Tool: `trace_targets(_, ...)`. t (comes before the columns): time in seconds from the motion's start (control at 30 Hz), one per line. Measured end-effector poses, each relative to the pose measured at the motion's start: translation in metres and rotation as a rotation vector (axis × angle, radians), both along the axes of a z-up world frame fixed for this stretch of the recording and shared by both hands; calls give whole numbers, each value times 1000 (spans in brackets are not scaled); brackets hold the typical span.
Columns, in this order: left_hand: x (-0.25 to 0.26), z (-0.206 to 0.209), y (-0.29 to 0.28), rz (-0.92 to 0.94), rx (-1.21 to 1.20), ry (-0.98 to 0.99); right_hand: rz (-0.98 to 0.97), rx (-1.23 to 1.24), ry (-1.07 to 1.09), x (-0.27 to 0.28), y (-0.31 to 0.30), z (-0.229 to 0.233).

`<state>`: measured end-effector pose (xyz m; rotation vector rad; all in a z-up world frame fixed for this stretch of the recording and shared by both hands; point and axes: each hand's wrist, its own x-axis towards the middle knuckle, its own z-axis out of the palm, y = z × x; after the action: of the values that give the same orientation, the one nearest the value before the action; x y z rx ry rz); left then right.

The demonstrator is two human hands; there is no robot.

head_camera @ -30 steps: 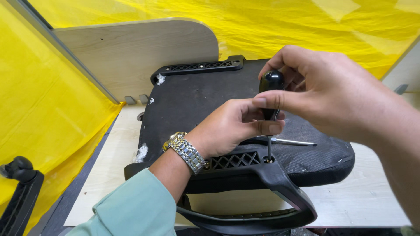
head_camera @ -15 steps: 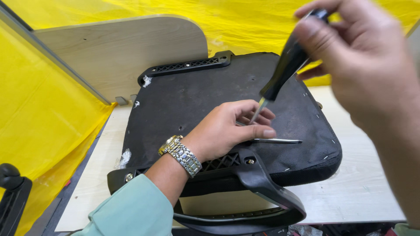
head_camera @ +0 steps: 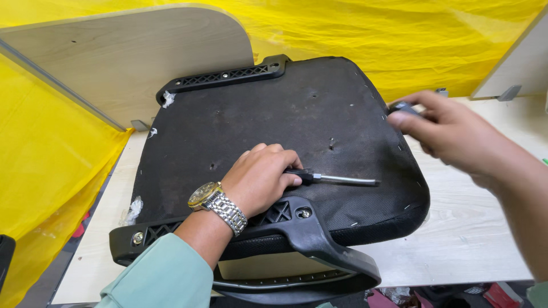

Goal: The person attaches the chair base to the seat using a screwdriver and screws. They align the base, insert screws, and tighten them to secure the connection.

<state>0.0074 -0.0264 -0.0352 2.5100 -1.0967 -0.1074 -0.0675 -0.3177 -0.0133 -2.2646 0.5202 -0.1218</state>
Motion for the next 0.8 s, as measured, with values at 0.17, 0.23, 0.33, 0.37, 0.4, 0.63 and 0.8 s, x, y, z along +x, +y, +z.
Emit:
trace_targets(0.17, 1, -2, -21, 17, -100, -135, 441, -503, 78, 19, 34, 15)
trace_targets(0.23, 3, -2, -25, -31, -133, -260, 511, -636, 163, 20, 47, 22)
trace_targets(0.33, 4, -3, -30, -144, -226, -406, 529, -762, 217, 13, 63, 31)
trace_targets(0.37, 5, -2, -32, -140, -247, -419, 517, -791, 224, 11, 66, 34)
trace_targets(0.4, 7, -2, -33, -135, -269, -431, 483, -689, 241, 12, 69, 36)
trace_targets(0.63, 5, -4, -50, -55, -450, -231, 280, -414, 257, 18, 40, 28)
trace_targets(0.8, -1, -1, -52, 41, -153, 58, 18, -449, 308, 24, -38, -5)
